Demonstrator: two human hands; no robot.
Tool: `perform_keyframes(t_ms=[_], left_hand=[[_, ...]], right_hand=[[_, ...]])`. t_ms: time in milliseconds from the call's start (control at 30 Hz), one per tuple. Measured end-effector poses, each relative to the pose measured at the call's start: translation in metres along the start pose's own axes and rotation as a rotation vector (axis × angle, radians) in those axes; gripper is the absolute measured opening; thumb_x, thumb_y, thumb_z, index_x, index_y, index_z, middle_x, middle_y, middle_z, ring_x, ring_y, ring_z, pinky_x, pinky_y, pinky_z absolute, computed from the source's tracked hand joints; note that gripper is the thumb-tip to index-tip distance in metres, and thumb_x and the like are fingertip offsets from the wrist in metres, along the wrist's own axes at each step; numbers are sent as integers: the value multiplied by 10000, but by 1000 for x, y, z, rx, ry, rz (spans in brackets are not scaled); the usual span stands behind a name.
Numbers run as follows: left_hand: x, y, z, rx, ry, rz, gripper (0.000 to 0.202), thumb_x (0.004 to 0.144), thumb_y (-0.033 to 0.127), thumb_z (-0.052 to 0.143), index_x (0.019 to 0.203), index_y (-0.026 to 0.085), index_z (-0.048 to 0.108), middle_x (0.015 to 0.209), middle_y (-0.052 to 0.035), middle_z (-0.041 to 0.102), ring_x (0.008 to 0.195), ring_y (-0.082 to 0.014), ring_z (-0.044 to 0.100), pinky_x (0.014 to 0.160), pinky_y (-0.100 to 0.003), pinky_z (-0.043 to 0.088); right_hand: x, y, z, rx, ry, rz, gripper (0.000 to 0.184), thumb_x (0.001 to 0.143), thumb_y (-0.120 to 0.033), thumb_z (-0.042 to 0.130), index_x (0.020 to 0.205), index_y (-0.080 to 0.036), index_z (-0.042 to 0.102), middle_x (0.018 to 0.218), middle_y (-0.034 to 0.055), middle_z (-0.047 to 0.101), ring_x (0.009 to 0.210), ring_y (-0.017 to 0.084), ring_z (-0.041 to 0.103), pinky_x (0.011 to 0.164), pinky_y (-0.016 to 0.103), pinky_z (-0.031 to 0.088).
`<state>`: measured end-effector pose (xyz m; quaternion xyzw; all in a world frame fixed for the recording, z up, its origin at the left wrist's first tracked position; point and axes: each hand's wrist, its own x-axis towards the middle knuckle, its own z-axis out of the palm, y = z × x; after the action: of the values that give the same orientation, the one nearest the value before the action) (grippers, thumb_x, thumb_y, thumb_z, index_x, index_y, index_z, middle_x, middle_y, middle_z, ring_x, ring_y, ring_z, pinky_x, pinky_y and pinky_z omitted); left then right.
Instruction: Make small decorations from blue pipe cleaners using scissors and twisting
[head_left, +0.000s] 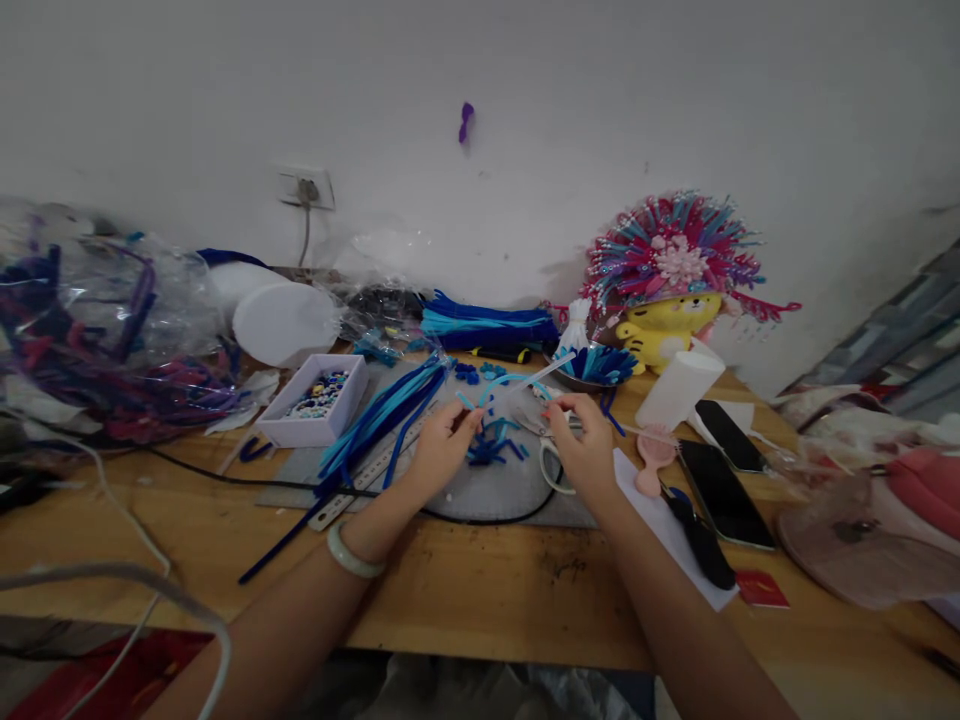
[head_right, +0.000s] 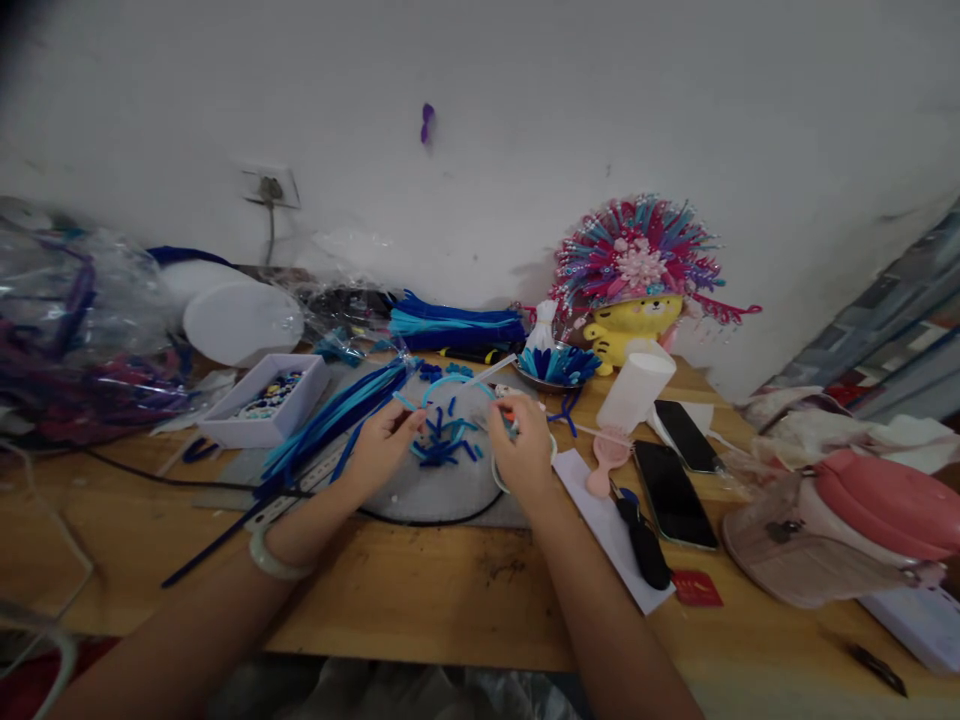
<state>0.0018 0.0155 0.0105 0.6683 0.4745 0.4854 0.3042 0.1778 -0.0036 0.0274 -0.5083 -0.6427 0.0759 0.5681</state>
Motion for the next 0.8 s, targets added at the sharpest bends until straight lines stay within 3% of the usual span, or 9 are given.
perform_keyframes(t_ms=[100, 267, 333, 400, 500, 600, 700, 800], left_hand=[[-2, -2, 0, 136, 36, 69, 249, 773, 334, 445, 602, 164, 506, 551, 17, 510, 546, -115, 470, 535, -230, 341], [-1, -6, 0, 65, 147, 109, 234, 791, 324, 437, 633, 166, 506, 580, 20, 541, 569, -108, 499, 556, -217, 382], [-1, -6, 0, 8, 234, 127, 220, 806, 313, 421, 663, 168, 505, 603, 16, 556, 599, -108, 521, 585, -213, 404], [-2, -7, -1, 56, 254, 188, 212, 813, 303, 416, 683, 166, 513, 611, 9, 568, 604, -109, 533, 586, -212, 414], [-5, -8, -2, 287, 117, 415, 201, 813, 277, 420, 722, 160, 557, 662, -19, 609, 627, -121, 557, 594, -222, 426], [-5, -12, -2, 487, 8, 623, 212, 822, 225, 395, 852, 155, 592, 768, -54, 648, 685, -135, 586, 622, -233, 442], [-3, -16, -4, 621, -34, 741, 241, 814, 178, 386, 943, 145, 586, 833, -74, 657, 706, -141, 600, 597, -229, 449], [-1, -17, -6, 694, -84, 850, 246, 791, 144, 385, 922, 135, 593, 834, -79, 659, 682, -143, 603, 574, -231, 453]], right_hand=[[-5, -3, 6, -179, -66, -104, 196, 766, -277, 477, 670, -199, 629, 821, 58, 555, 843, 195, 502, 784, 358, 374], [-9, -7, 6, -410, 152, -128, 277, 728, -298, 516, 978, -224, 610, 1213, 106, 377, 1114, 285, 363, 894, 478, 288], [-8, -9, 3, -328, 165, -149, 252, 736, -288, 503, 948, -209, 614, 1168, 104, 420, 1093, 267, 390, 899, 456, 297], [-7, -11, 2, -132, 37, -104, 195, 762, -285, 466, 794, -188, 631, 964, 82, 536, 953, 216, 486, 837, 383, 363], [-8, -14, 9, 239, -230, 249, 288, 789, -343, 408, 647, -175, 593, 670, 36, 564, 655, 149, 520, 605, 283, 409], [-10, -15, 18, 618, -382, 660, 296, 768, -402, 424, 664, -168, 574, 613, 15, 562, 488, 94, 443, 438, 221, 334], [-12, -15, 20, 825, -480, 853, 232, 712, -389, 539, 683, -162, 575, 606, -3, 561, 456, 60, 419, 391, 176, 299], [-13, -14, 19, 862, -578, 941, 188, 690, -333, 601, 720, -148, 602, 613, -4, 572, 449, 44, 442, 366, 144, 314]])
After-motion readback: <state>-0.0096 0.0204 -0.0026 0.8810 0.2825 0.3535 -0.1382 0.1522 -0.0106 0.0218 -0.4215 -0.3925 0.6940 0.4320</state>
